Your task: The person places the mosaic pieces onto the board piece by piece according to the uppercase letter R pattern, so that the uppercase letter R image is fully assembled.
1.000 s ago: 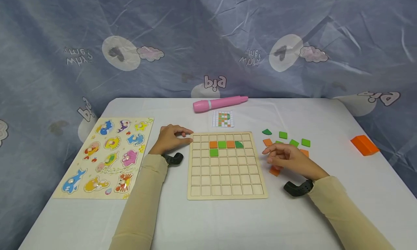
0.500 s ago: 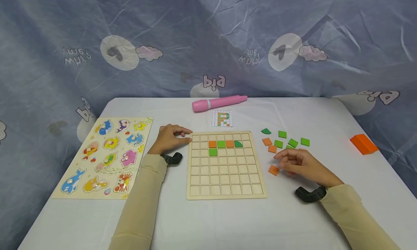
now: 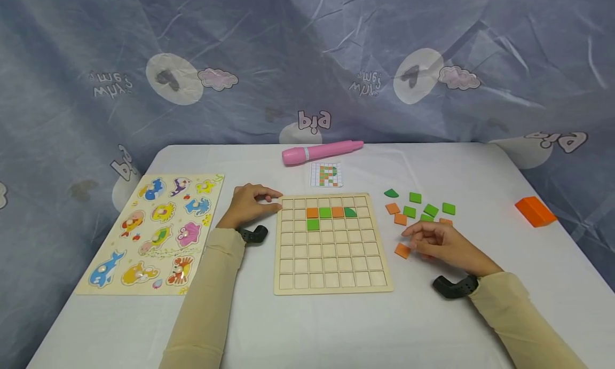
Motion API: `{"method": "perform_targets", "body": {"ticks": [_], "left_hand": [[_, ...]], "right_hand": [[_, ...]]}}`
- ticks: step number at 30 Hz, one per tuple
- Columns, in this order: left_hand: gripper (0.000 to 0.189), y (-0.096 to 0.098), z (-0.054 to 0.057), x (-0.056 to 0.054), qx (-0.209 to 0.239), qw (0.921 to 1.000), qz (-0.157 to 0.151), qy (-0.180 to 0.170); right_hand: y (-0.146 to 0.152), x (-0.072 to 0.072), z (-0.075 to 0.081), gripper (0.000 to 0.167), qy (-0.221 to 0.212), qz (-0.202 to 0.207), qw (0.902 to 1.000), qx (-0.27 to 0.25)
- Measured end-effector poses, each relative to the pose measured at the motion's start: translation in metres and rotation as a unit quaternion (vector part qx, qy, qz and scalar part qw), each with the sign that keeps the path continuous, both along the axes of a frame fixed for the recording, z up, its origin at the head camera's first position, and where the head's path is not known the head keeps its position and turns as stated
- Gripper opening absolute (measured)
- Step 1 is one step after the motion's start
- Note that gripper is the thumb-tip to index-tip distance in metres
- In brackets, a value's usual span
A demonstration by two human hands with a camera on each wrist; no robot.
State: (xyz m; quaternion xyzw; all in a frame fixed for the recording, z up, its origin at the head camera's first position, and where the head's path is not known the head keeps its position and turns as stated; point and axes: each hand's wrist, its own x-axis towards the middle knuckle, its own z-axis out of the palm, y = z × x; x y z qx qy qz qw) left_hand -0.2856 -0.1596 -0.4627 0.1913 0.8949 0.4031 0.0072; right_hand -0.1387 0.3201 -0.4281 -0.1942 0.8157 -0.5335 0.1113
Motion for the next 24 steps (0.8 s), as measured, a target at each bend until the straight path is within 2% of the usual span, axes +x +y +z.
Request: {"method": "perform_targets", "body": {"ticks": [5,14,24], "left_hand": [[0.032,-0.001,-0.001,0.0,0.006,1.0,-0.002,0.0],[0.032,0.0,0.0,0.001,0.01,0.9999,-0.006,0.0],[0.031,0.001,-0.001,-0.001,0.014,0.9999,-0.007,0.003]], "right_hand": [[0.002,0.0,-0.006,0.02,0.016,0.003,0.9998,0.009],[0.001,0.001,-0.017,0.025,0.075,0.006,0.9964,0.038],[-0.004,0.003,-0.019,0.035,0.14,0.003,0.9865,0.086]]}}
